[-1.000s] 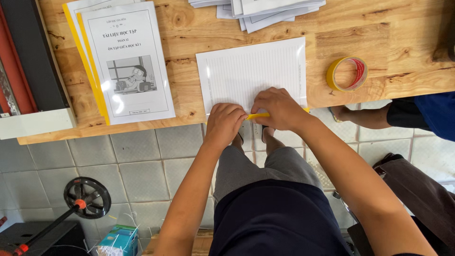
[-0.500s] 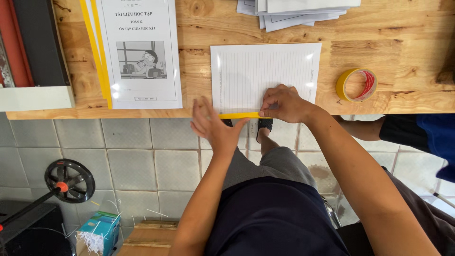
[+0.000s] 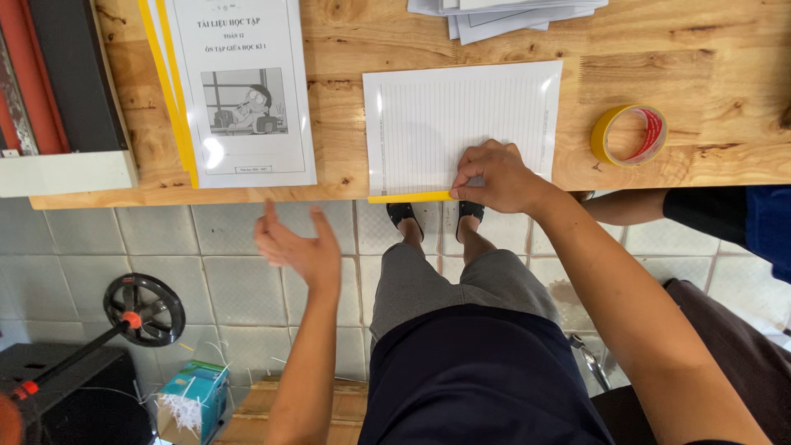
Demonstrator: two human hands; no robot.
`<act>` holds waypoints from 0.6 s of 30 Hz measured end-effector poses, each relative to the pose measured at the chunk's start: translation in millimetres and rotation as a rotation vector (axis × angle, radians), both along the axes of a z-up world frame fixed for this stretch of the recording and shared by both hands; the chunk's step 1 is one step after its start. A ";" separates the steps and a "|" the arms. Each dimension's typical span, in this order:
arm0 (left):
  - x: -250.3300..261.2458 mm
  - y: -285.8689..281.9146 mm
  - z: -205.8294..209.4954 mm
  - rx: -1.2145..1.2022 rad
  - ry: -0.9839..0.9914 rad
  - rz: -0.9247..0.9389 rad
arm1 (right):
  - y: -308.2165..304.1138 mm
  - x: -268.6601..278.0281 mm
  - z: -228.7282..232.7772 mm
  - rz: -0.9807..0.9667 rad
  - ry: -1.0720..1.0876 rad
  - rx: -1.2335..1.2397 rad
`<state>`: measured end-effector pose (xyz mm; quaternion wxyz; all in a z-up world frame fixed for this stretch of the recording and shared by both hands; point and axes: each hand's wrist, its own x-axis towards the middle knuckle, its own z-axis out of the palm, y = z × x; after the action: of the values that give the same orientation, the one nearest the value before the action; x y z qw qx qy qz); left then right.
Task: The person repeatedly applies yellow tape to the bottom edge of printed documents placed on a wooden table. They smooth the tape, flip the document, and place it on a growing stack. The process is repeated for several documents.
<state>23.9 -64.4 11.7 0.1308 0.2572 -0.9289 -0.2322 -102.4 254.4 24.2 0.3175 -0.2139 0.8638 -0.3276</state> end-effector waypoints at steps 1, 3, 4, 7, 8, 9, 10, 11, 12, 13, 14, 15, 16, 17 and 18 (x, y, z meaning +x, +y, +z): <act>0.3 10.9 0.7 0.014 0.087 -0.166 | 0.9 5.3 2.4 -0.009 0.069 -0.022; -6.1 34.9 4.3 0.010 0.115 -0.510 | 6.1 18.6 8.5 -0.022 0.225 -0.096; -14.2 47.4 5.5 -0.012 0.056 -0.688 | 12.5 27.4 12.7 -0.025 0.312 -0.149; -40.2 82.7 7.5 0.073 -0.053 -0.924 | 44.3 51.6 24.8 -0.113 0.471 -0.164; -46.6 90.3 8.3 0.106 -0.082 -0.941 | 55.8 56.6 26.4 -0.155 0.508 -0.148; -53.6 94.9 9.1 0.138 -0.106 -0.959 | 66.2 57.9 25.6 -0.210 0.525 -0.110; -58.6 96.9 10.0 0.140 -0.109 -0.933 | 76.6 58.8 23.9 -0.266 0.542 -0.072; -62.7 98.4 9.9 0.144 -0.112 -0.912 | 87.0 59.9 21.1 -0.326 0.558 -0.030; -66.2 99.5 8.9 0.148 -0.115 -0.890 | 94.3 57.4 14.6 -0.329 0.538 -0.070; -67.0 100.2 7.9 0.171 -0.104 -0.889 | 100.1 55.6 7.3 -0.335 0.514 -0.108; -67.2 100.2 6.4 0.194 -0.093 -0.888 | 105.6 54.8 0.4 -0.340 0.491 -0.146; -66.6 98.7 5.0 0.214 -0.084 -0.884 | 109.0 55.6 -6.7 -0.360 0.465 -0.170; -65.1 98.0 3.8 0.227 -0.086 -0.878 | 112.3 57.6 -12.2 -0.380 0.438 -0.194; -66.6 97.0 2.1 0.238 -0.082 -0.872 | 114.2 56.9 -17.7 -0.398 0.417 -0.220; -68.4 96.4 0.6 0.249 -0.079 -0.866 | 115.1 57.7 -22.0 -0.423 0.401 -0.220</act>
<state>-44.5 32.0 12.3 -0.0459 -0.1325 -0.9202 -0.3654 -44.7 369.5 2.2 0.0405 -0.1228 0.8938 -0.4294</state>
